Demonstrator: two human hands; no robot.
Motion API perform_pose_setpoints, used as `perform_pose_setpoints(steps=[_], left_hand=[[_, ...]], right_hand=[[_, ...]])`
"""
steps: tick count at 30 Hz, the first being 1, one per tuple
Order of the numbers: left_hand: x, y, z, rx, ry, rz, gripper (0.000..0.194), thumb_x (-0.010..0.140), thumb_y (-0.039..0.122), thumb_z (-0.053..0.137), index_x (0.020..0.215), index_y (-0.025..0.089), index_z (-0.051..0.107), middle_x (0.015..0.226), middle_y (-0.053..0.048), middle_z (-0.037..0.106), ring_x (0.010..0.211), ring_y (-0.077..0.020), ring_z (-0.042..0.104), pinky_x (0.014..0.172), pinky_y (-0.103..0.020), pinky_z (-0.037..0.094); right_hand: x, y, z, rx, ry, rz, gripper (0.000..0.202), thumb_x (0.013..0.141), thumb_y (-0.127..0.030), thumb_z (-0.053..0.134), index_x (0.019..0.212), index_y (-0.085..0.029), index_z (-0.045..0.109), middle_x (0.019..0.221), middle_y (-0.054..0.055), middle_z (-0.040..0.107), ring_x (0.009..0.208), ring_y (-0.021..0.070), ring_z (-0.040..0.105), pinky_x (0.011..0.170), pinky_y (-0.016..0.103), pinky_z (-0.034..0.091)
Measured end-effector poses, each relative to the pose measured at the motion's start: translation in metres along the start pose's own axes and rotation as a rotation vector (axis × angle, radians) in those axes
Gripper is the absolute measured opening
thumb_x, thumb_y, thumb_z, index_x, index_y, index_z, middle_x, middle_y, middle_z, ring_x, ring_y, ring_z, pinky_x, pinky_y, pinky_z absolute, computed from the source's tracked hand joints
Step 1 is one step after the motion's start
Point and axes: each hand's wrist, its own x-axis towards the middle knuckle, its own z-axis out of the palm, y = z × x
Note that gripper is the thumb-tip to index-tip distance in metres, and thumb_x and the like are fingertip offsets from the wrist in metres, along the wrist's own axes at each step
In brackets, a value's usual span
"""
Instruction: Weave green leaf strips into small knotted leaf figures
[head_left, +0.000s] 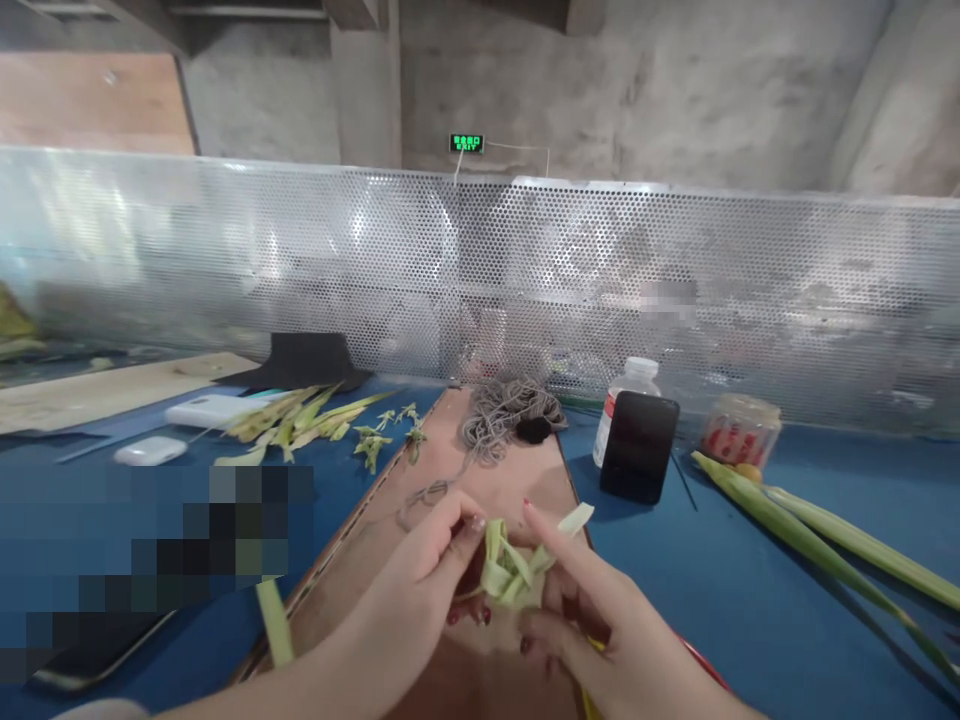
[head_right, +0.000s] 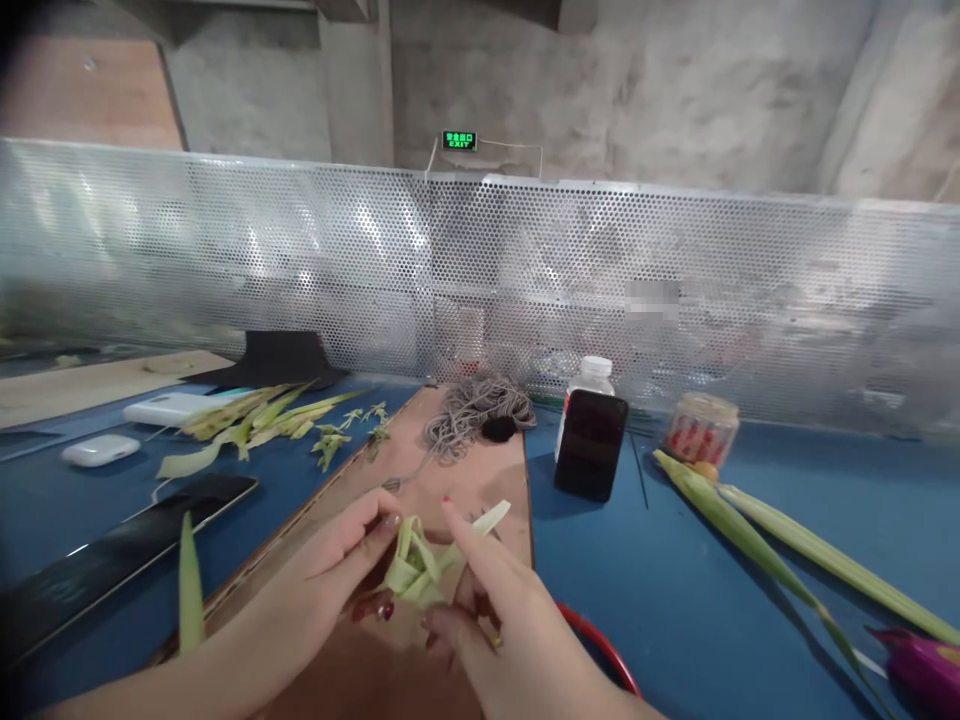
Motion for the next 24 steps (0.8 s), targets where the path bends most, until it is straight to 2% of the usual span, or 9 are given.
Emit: perform_pose_setpoints(steps=[6, 9, 14, 17, 24], left_hand=[[0.007, -0.004, -0.006, 0.035, 0.156, 0.009, 0.028, 0.083, 0.042, 0.036, 0.068, 0.018, 0.04, 0.057, 0.004, 0.039, 0.047, -0.0078, 0.037, 0.042, -0.018, 0.028], [0.007, -0.003, -0.005, 0.052, 0.228, 0.014, 0.027, 0.081, 0.041, 0.039, 0.067, 0.018, 0.041, 0.056, 0.005, 0.038, 0.046, -0.007, 0.035, 0.041, -0.017, 0.026], [0.008, 0.003, -0.004, -0.13, 0.235, -0.111, 0.027, 0.079, 0.039, 0.042, 0.063, 0.018, 0.035, 0.051, 0.008, 0.031, 0.038, -0.0035, 0.024, 0.037, -0.015, 0.019], [0.012, 0.004, -0.007, -0.188, 0.277, -0.154, 0.027, 0.075, 0.041, 0.047, 0.065, 0.019, 0.035, 0.051, 0.009, 0.03, 0.036, -0.0023, 0.023, 0.037, -0.014, 0.018], [0.018, 0.0, -0.016, -0.266, 0.326, -0.137, 0.028, 0.074, 0.04, 0.05, 0.065, 0.017, 0.036, 0.051, 0.01, 0.031, 0.034, -0.0005, 0.024, 0.035, -0.013, 0.017]], right_hand=[[-0.002, -0.003, 0.001, 0.045, -0.034, -0.019, 0.07, 0.073, -0.007, 0.046, 0.133, -0.03, 0.019, 0.066, -0.004, 0.057, 0.057, 0.0094, 0.051, 0.059, 0.022, 0.048], [-0.004, -0.006, 0.003, 0.033, -0.047, -0.002, 0.072, 0.073, -0.008, 0.047, 0.133, -0.031, 0.016, 0.062, -0.005, 0.054, 0.052, 0.0087, 0.049, 0.053, 0.02, 0.046], [-0.006, -0.01, 0.004, 0.181, -0.059, 0.054, 0.07, 0.076, -0.011, 0.045, 0.135, -0.028, 0.011, 0.057, -0.007, 0.045, 0.05, 0.0079, 0.05, 0.051, 0.019, 0.044], [-0.004, -0.01, 0.003, 0.306, -0.056, 0.09, 0.07, 0.078, -0.016, 0.046, 0.136, -0.024, 0.007, 0.053, -0.008, 0.041, 0.049, 0.0082, 0.05, 0.053, 0.021, 0.044], [-0.003, -0.004, 0.004, 0.266, -0.016, 0.055, 0.069, 0.079, -0.023, 0.046, 0.136, -0.025, 0.005, 0.054, -0.008, 0.039, 0.05, 0.0087, 0.049, 0.053, 0.022, 0.044]])
